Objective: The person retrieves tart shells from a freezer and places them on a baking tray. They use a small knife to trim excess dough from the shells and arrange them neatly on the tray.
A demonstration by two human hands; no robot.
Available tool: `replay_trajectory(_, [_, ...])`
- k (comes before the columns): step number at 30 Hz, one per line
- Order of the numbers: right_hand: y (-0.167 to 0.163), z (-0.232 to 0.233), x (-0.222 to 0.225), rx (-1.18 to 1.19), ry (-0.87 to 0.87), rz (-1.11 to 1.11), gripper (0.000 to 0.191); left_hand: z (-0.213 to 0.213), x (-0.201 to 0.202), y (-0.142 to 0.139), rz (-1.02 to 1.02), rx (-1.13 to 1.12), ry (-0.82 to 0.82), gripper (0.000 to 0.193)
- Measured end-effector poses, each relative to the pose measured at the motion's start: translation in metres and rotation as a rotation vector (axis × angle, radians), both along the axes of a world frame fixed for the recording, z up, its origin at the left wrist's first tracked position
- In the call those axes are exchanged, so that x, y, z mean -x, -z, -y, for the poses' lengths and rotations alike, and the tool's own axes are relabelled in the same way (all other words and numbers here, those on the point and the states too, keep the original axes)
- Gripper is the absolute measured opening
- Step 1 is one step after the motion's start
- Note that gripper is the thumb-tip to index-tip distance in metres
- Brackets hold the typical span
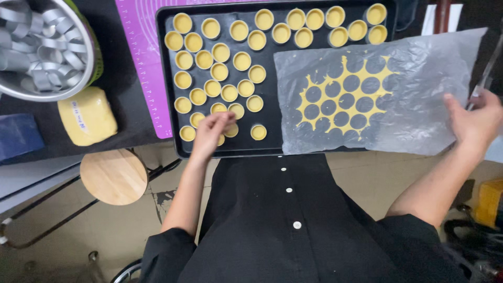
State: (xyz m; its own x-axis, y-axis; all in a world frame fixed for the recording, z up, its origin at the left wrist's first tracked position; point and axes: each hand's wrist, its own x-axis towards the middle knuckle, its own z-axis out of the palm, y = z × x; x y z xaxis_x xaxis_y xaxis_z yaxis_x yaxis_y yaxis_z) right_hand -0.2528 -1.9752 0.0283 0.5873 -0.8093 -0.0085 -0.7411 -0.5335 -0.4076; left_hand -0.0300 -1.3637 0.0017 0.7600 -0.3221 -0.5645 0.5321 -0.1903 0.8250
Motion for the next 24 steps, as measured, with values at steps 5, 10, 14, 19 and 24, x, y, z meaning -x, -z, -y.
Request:
replay_trajectory(5, [0.007, 0.009, 0.001, 0.082, -0.045, -0.128, 0.067, 0.118, 0.060, 0.045, -0.195, 0.055, 0.225, 0.064])
replay_trajectory(10, [0.028, 0.026, 0.004, 0.121, -0.034, -0.074, 0.075, 0.162, 0.060, 0.070, -0.095, -0.031, 0.007, 0.076])
replay_trajectory(14, [0.053, 0.036, 0.011, -0.283, 0.122, -0.114, 0.055, 0.176, 0.051, 0.074, -0.022, 0.014, 0.042, 0.059])
replay_trajectory(19, [0.040, 0.029, 0.036, -0.421, 0.088, 0.144, 0.017, 0.174, 0.052, 0.037, 0.281, -0.221, 0.236, 0.019])
replay_trajectory(24, [-0.028, 0.013, 0.055, -0.308, 0.212, 0.083, 0.015, 0.169, 0.048, -0.027, 0.523, -0.124, 0.256, 0.012])
